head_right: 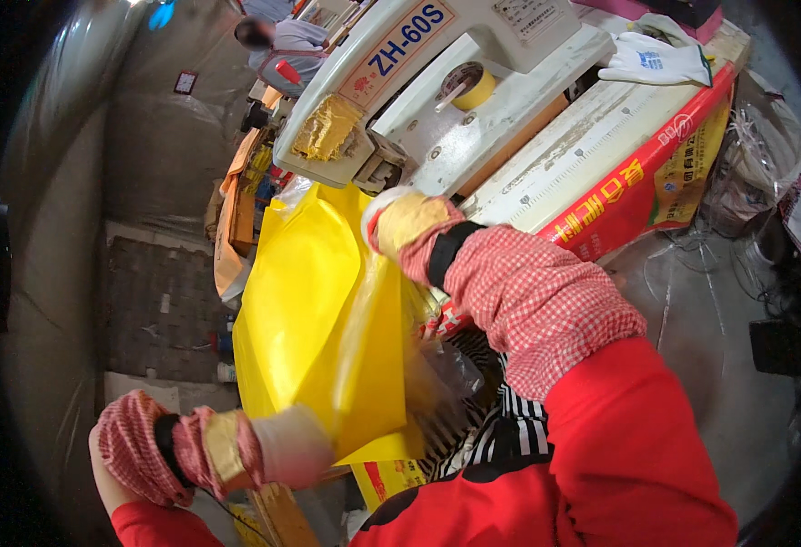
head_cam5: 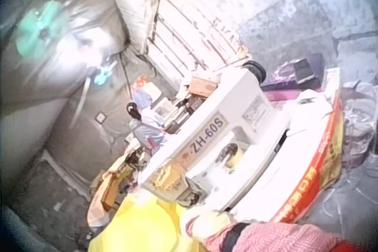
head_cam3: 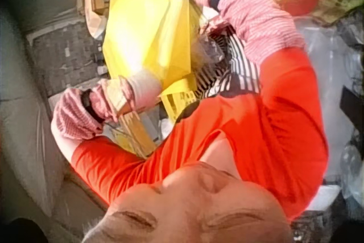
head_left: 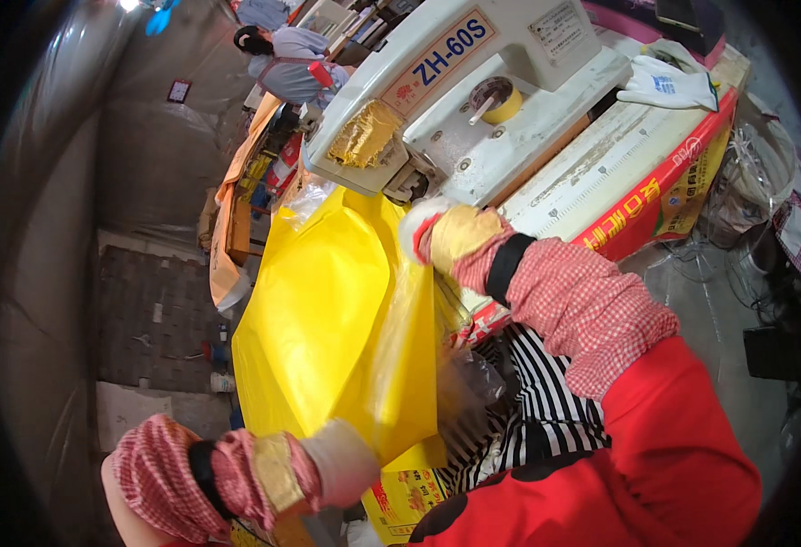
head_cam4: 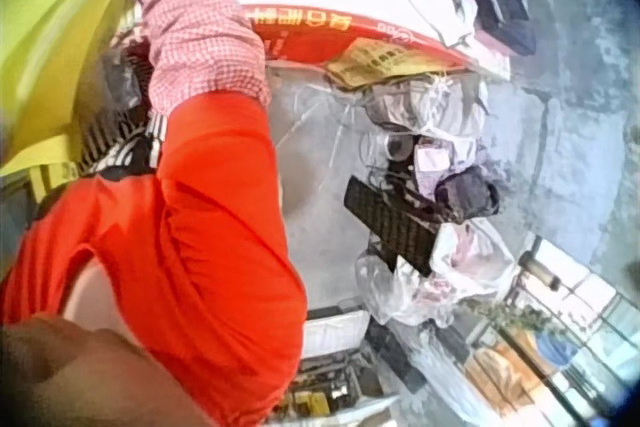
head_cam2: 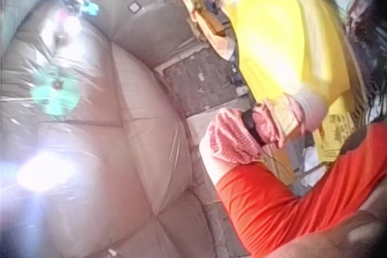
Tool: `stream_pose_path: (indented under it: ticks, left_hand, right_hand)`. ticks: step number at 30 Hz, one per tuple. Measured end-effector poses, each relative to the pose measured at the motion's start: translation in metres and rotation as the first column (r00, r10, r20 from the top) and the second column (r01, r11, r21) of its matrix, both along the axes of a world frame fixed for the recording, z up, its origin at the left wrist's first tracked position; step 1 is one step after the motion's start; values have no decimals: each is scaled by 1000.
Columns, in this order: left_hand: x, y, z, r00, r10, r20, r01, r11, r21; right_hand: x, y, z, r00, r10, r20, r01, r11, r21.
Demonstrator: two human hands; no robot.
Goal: The recorder manually inserts transparent plastic liner bags into woven polypropylene sacks and then uses an industrial sealing machine to secure them.
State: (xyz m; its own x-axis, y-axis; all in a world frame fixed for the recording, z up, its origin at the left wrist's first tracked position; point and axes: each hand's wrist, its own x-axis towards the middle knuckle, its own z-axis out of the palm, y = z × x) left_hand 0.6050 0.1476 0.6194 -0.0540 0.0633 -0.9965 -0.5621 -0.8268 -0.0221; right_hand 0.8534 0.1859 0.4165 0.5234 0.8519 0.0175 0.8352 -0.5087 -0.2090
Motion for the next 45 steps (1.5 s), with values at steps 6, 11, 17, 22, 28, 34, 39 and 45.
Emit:
stream_pose_path:
  ticks: [6, 11, 17, 22, 28, 34, 39, 45]
  left_hand:
    - [-11, -47, -17, 981, 143, 128, -45, 819, -572]
    - [7, -50, -22, 989, 101, 106, -48, 908, -417]
    - [1, -45, -25, 986, 23, 167, 36, 939, -341]
    - [-8, -46, -26, 973, 40, 226, 75, 876, -476]
    - [-12, -56, -35, 973, 96, 212, 37, 836, -548]
    - [70, -34, -52, 847, -17, 531, 269, 875, -402]
    - [115, -2, -30, 855, -87, 512, 84, 996, 29]
    - [101, 24, 66, 854, -389, 345, 134, 806, 577]
  right_hand:
    - [-117, -47, 6, 874, 281, 397, -316, 949, 24]
    - [-193, -121, 10, 544, 752, -372, -557, 656, 510]
    - [-123, -114, 54, 948, 107, -299, 111, 770, 628]
    - [-99, -84, 52, 827, -292, -480, 377, 922, 87]
    - [-104, -58, 18, 813, -432, -389, 482, 876, 34]
    - [-96, -29, -24, 884, -432, 178, 352, 866, 355]
    - [-80, -20, -13, 979, -121, 161, 101, 987, 122]
    - [-94, -29, 3, 880, -449, 153, 389, 868, 310]
